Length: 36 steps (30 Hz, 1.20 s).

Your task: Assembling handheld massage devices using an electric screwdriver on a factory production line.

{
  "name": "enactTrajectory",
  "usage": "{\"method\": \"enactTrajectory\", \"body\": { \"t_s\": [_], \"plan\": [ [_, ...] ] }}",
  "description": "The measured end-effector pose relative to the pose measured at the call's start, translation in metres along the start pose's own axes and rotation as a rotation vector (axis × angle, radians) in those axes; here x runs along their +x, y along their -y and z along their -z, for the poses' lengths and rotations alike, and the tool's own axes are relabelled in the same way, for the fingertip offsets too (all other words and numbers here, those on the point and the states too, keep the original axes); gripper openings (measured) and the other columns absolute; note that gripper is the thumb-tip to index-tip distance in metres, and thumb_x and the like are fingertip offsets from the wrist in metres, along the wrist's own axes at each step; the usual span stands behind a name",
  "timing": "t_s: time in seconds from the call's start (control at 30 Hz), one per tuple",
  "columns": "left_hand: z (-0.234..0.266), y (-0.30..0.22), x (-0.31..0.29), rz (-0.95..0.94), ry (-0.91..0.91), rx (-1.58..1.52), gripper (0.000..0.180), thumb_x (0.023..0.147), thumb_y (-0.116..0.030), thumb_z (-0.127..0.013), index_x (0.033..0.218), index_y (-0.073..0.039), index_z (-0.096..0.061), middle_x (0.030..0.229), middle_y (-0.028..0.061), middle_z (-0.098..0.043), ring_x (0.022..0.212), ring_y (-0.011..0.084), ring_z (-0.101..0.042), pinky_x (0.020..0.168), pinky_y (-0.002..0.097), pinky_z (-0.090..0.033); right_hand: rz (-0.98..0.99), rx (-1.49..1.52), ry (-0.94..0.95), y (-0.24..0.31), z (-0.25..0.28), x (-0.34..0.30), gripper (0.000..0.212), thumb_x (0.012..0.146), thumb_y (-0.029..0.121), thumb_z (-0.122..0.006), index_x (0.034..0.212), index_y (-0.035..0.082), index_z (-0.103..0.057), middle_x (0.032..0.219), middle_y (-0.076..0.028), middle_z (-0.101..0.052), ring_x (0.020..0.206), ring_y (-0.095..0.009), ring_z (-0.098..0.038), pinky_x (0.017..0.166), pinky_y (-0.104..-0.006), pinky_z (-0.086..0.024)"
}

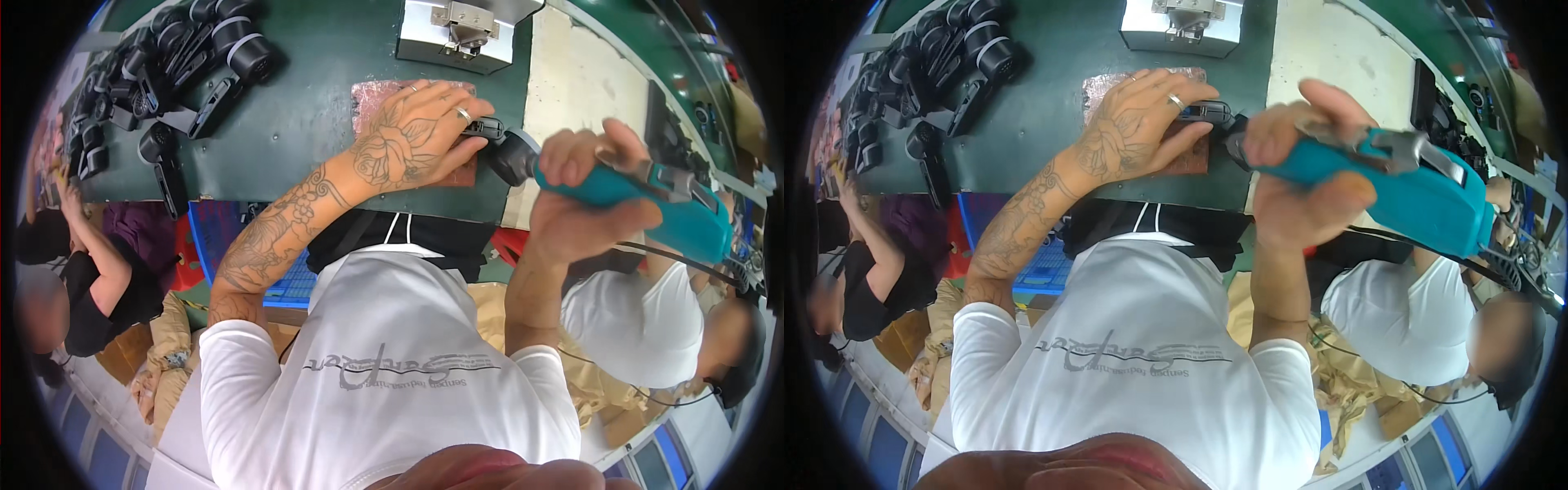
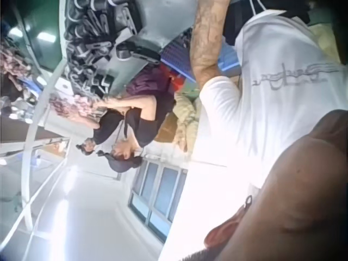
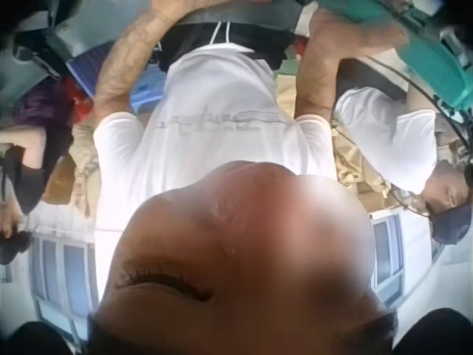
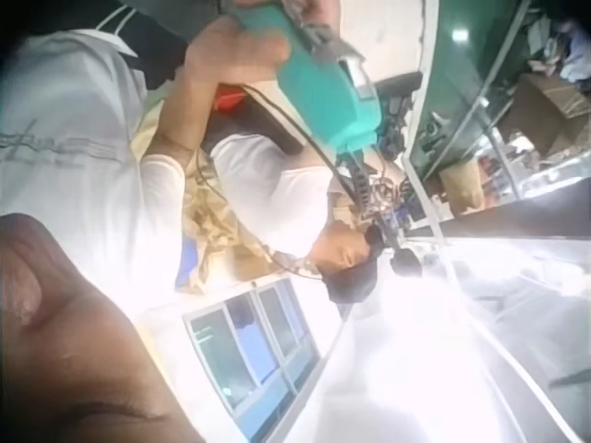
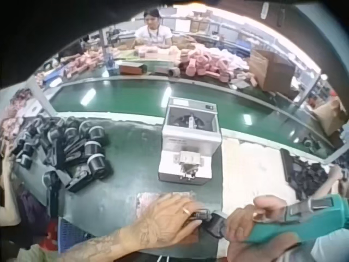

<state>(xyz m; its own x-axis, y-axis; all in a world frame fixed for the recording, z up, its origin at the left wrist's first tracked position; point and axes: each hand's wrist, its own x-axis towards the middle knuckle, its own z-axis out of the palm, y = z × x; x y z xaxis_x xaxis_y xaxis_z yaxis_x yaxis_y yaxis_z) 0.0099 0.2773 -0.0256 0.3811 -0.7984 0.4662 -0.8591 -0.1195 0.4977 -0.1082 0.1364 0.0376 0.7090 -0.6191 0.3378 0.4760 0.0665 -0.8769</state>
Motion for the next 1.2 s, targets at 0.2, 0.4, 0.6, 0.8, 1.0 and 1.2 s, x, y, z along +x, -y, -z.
{"method": "enactTrajectory", "body": {
  "t_s": [0.2,0.4,0.6,0.8,1.0,1.2],
  "plan": [
    [-0.006,0.003,-0.005,0.030,-0.036,-0.086,0.028,0.087,-0.030,-0.075,0.105,-0.013,-0.062,0.100,0.0032,-0.067,0.099,0.0285,-0.065,0.091,0.0419,-0.052,0.036,-0.228,-0.011,-0.018,-0.021,0.015,0.090,0.088,0.078,-0.049,0.124,-0.005,-0.054,0.066,-0.004,-0.048,0.058,-0.018,-0.048,0.057,-0.0327,-0.040],
    [-0.007,0.004,-0.003,0.042,-0.044,-0.119,0.027,0.085,-0.029,-0.077,0.096,-0.013,-0.059,0.102,0.0017,-0.067,0.101,0.0274,-0.065,0.093,0.0427,-0.051,0.033,-0.237,-0.009,-0.023,-0.024,0.020,0.089,0.086,0.076,-0.055,0.120,-0.006,-0.056,0.065,-0.005,-0.050,0.058,-0.018,-0.051,0.056,-0.0326,-0.042],
    [0.001,0.003,0.004,0.064,0.047,-0.215,0.028,0.083,-0.024,-0.078,0.093,-0.010,-0.057,0.107,0.0045,-0.069,0.102,0.0297,-0.066,0.090,0.0423,-0.054,0.054,-0.219,0.019,-0.026,-0.020,0.024,0.088,0.087,0.073,-0.058,0.120,-0.008,-0.056,0.065,-0.005,-0.051,0.057,-0.017,-0.051,0.056,-0.0321,-0.042],
    [0.000,0.008,0.004,0.027,0.044,-0.297,0.027,0.083,-0.021,-0.077,0.095,-0.008,-0.057,0.106,0.0061,-0.069,0.099,0.0313,-0.066,0.087,0.0420,-0.054,0.042,-0.172,0.051,-0.025,-0.018,0.024,0.088,0.088,0.071,-0.061,0.122,-0.010,-0.055,0.065,-0.005,-0.051,0.056,-0.016,-0.050,0.056,-0.0320,-0.043],
    [-0.002,0.000,0.002,0.087,0.013,-0.210,0.030,0.085,-0.021,-0.076,0.110,-0.008,-0.064,0.109,0.0075,-0.069,0.099,0.0312,-0.065,0.088,0.0412,-0.053,0.067,-0.182,0.050,-0.025,-0.018,0.022,0.087,0.088,0.071,-0.060,0.122,-0.010,-0.055,0.065,-0.005,-0.051,0.056,-0.016,-0.050,0.056,-0.0323,-0.043],
    [0.007,-0.006,-0.002,0.149,-0.004,-0.169,0.025,0.088,-0.022,-0.072,0.109,-0.009,-0.069,0.111,0.0058,-0.068,0.104,0.0288,-0.062,0.092,0.0399,-0.052,0.036,-0.154,0.057,-0.018,-0.021,0.031,0.089,0.089,0.072,-0.058,0.124,-0.010,-0.055,0.067,-0.005,-0.051,0.059,-0.017,-0.051,0.060,-0.0324,-0.044]
  ]
}}
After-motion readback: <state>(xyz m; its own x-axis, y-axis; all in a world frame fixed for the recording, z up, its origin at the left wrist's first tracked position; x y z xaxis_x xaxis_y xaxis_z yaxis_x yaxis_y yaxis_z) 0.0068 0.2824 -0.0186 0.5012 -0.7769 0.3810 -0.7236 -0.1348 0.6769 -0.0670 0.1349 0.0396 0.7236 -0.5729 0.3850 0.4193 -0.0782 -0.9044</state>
